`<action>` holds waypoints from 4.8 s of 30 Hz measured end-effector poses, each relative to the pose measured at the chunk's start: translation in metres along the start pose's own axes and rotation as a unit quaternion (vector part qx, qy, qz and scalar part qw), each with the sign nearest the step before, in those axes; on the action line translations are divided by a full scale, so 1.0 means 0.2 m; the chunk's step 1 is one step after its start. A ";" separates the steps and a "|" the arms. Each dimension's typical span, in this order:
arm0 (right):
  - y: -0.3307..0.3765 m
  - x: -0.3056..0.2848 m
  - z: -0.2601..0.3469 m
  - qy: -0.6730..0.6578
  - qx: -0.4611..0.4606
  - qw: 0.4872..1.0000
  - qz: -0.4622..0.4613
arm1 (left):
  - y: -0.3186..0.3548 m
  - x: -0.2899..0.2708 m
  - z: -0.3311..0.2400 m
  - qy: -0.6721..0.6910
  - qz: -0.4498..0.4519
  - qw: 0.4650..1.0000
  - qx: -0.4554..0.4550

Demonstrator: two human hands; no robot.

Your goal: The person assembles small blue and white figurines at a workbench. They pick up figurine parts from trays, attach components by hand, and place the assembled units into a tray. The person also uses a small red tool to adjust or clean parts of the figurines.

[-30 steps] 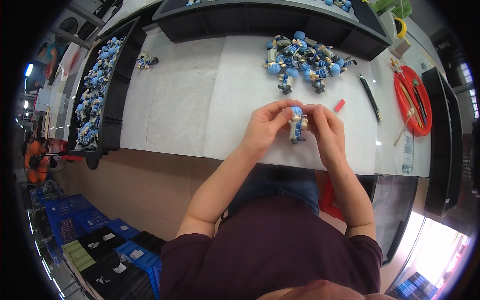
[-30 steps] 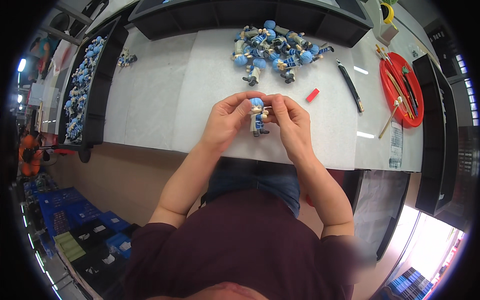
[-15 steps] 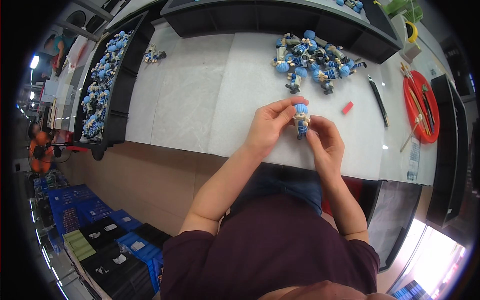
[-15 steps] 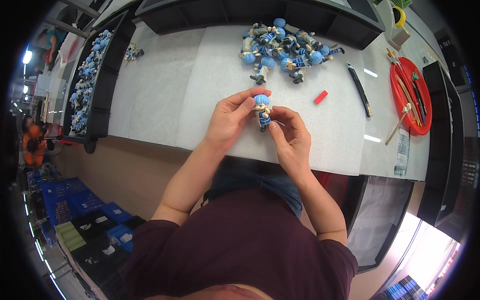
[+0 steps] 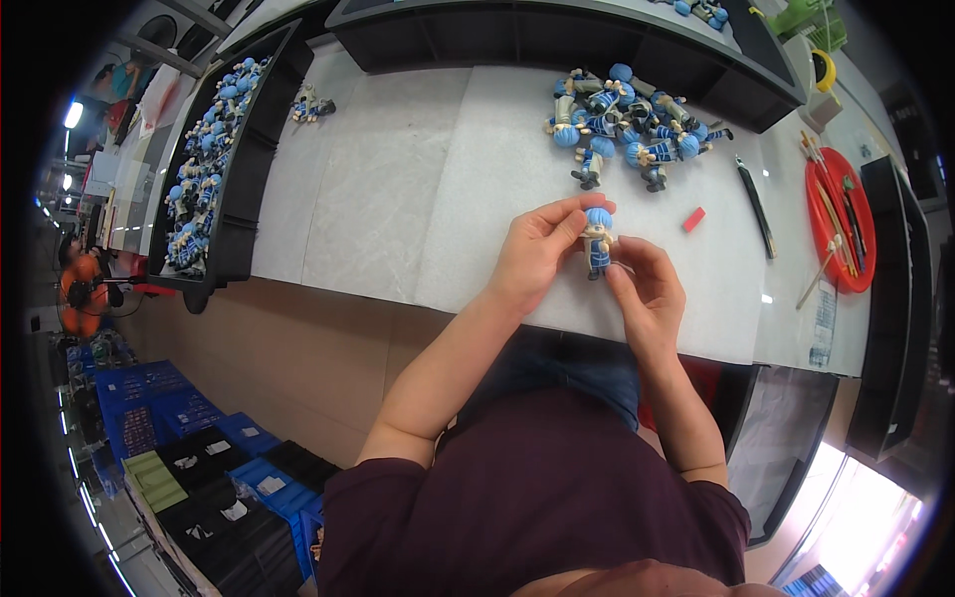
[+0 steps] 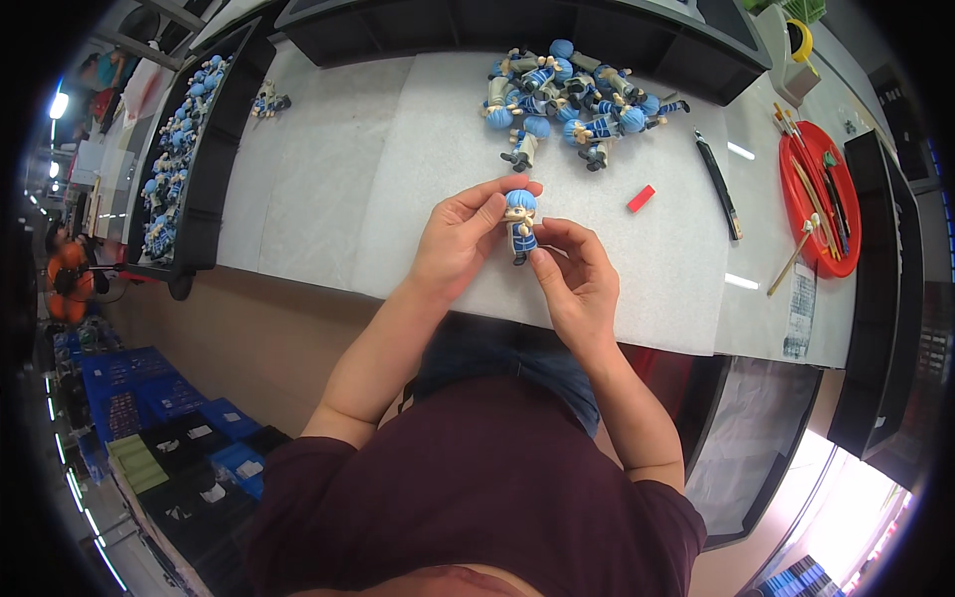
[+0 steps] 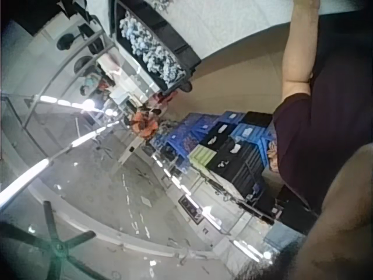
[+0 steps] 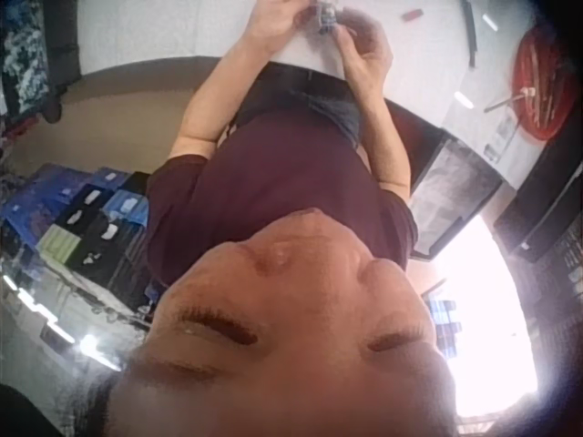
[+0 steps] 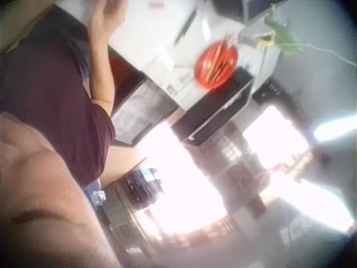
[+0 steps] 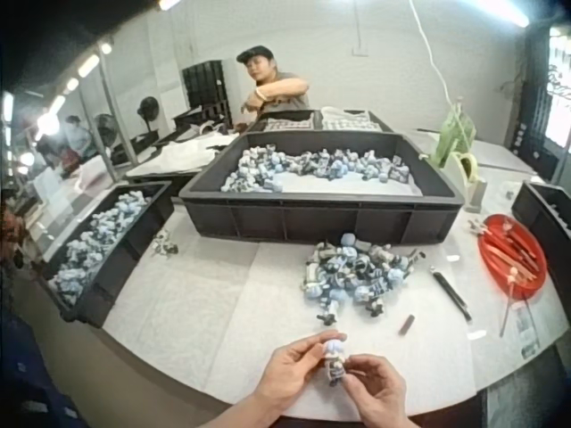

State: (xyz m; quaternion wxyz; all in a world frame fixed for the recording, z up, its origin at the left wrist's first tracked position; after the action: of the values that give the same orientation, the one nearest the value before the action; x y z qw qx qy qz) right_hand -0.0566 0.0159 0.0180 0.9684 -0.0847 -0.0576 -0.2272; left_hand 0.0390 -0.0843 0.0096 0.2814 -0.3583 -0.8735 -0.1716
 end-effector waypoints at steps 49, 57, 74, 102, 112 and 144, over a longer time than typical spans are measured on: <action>0.24 0.00 0.98 -0.327 -0.236 0.714 0.572 | -0.10 -0.03 0.03 -0.037 0.007 0.999 -0.001; 0.33 0.12 0.89 -0.308 -0.244 0.772 0.500 | -0.01 -0.01 0.02 -0.004 -0.013 1.000 -0.021; 0.33 0.16 0.87 -0.284 -0.240 0.788 0.491 | 0.01 -0.01 0.01 -0.007 -0.028 0.999 -0.032; 0.30 0.24 0.86 -0.297 -0.229 0.767 0.521 | 0.00 -0.03 0.04 0.000 -0.002 1.000 -0.024; 0.31 0.24 0.87 -0.296 -0.230 0.763 0.527 | 0.00 -0.03 0.03 0.001 -0.002 1.000 -0.019; 0.31 0.38 0.69 -0.481 -0.126 0.569 0.656 | 0.01 -0.02 0.04 0.008 -0.002 1.000 -0.011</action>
State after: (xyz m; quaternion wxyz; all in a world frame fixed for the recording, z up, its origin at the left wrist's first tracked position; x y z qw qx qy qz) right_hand 0.0276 0.0641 0.1566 0.6614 -0.3168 -0.4141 0.5391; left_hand 0.0406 -0.0813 0.0016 0.2840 -0.3583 -0.8700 -0.1848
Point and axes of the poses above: each hand's wrist, its own y-axis away from the middle knuckle, its own x-axis out of the palm, z = x × y, the point moved 4 cm from there along -y, towards the middle knuckle
